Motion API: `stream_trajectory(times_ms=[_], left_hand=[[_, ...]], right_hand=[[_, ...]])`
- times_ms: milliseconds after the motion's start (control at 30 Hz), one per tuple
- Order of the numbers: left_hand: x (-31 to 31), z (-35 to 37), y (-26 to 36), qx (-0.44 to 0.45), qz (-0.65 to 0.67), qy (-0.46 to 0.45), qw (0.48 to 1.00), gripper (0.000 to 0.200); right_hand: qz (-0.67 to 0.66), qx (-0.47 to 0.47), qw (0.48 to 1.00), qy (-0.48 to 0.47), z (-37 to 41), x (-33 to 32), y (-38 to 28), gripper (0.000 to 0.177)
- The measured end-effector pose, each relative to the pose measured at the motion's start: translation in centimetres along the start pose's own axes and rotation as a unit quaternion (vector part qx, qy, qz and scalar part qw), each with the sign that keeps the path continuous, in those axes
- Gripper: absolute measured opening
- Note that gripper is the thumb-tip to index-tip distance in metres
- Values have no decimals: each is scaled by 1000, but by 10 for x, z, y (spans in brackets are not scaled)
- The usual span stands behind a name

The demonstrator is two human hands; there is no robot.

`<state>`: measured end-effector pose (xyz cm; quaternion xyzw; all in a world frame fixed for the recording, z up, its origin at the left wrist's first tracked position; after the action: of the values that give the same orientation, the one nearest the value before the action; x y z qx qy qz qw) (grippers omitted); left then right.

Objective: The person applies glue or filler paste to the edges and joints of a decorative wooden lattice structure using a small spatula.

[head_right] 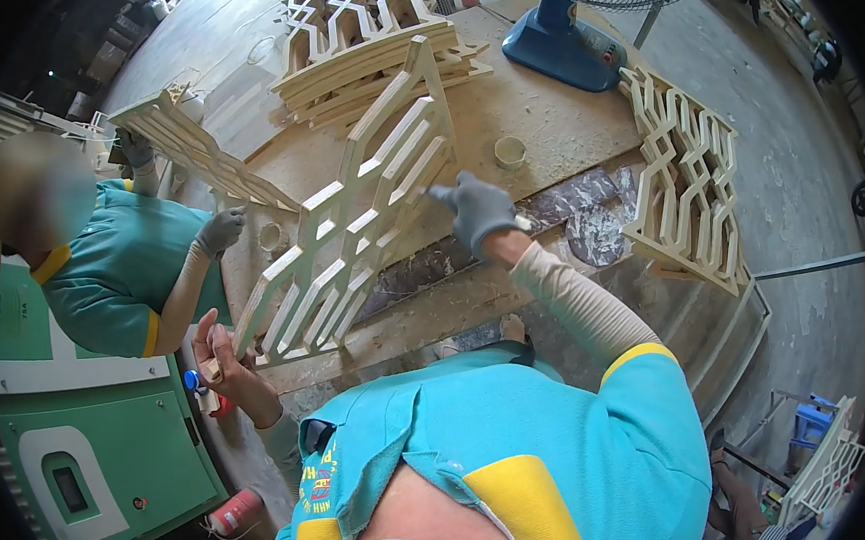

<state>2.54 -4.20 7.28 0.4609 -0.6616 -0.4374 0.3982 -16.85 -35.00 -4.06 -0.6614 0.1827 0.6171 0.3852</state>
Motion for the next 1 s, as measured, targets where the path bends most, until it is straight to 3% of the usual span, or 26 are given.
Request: stream_trajectory(times_ms=[67,167,267,300,400,433,500,533,633,733,767,800,833,933,1000], left_hand=[[1,2,1,4,-6,5,1000,19],[0,2,0,7,-11,6,1000,19],[3,3,2,0,-18,20,1000,19],[2,2,1,2,-12,14,1000,19],[-2,2,-2,6,-2,6,1000,19],[-2,3,-1,6,-3,7,1000,19],[1,4,0,6,0,7,1000,19],[1,5,1,5,2,6,1000,19],[2,6,2,-2,5,6,1000,19],[-4,5,-2,9,-10,7,1000,19],[-5,5,-4,18,-16,8,1000,19],[-3,6,-2,12,-13,12,1000,19],[0,7,1,6,-9,15,1000,19],[2,8,3,1,-6,12,1000,19],[2,7,3,2,-5,7,1000,20]], right_hand=[[25,45,998,41,-15,0,15,44],[86,18,990,110,-18,19,15,46],[58,-25,998,26,0,31,-6,50],[40,-52,998,10,12,14,-16,51],[-184,-60,981,27,-3,45,7,45],[-361,-14,932,29,-4,50,14,31],[-503,97,850,-118,-9,60,24,24],[-565,152,789,-189,-6,61,24,21],[-643,193,712,-206,8,53,16,16],[-477,169,842,-188,7,65,32,23],[-358,105,926,-63,1,59,38,28],[-225,39,972,64,1,46,36,34],[-83,-30,978,187,5,34,31,41],[-28,38,987,152,0,6,14,51],[45,3,975,216,-6,31,9,53]])
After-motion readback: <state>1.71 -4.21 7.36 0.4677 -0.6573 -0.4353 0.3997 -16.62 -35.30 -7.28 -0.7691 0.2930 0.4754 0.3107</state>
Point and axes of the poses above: each hand's wrist, its own z-axis away from the middle knuckle, its own x-axis out of the palm, y = z × x, the point moved 4 cm from there along -z, towards the middle knuckle, and after that the axes turned 9 degrees about z, right-handed, at the moved point
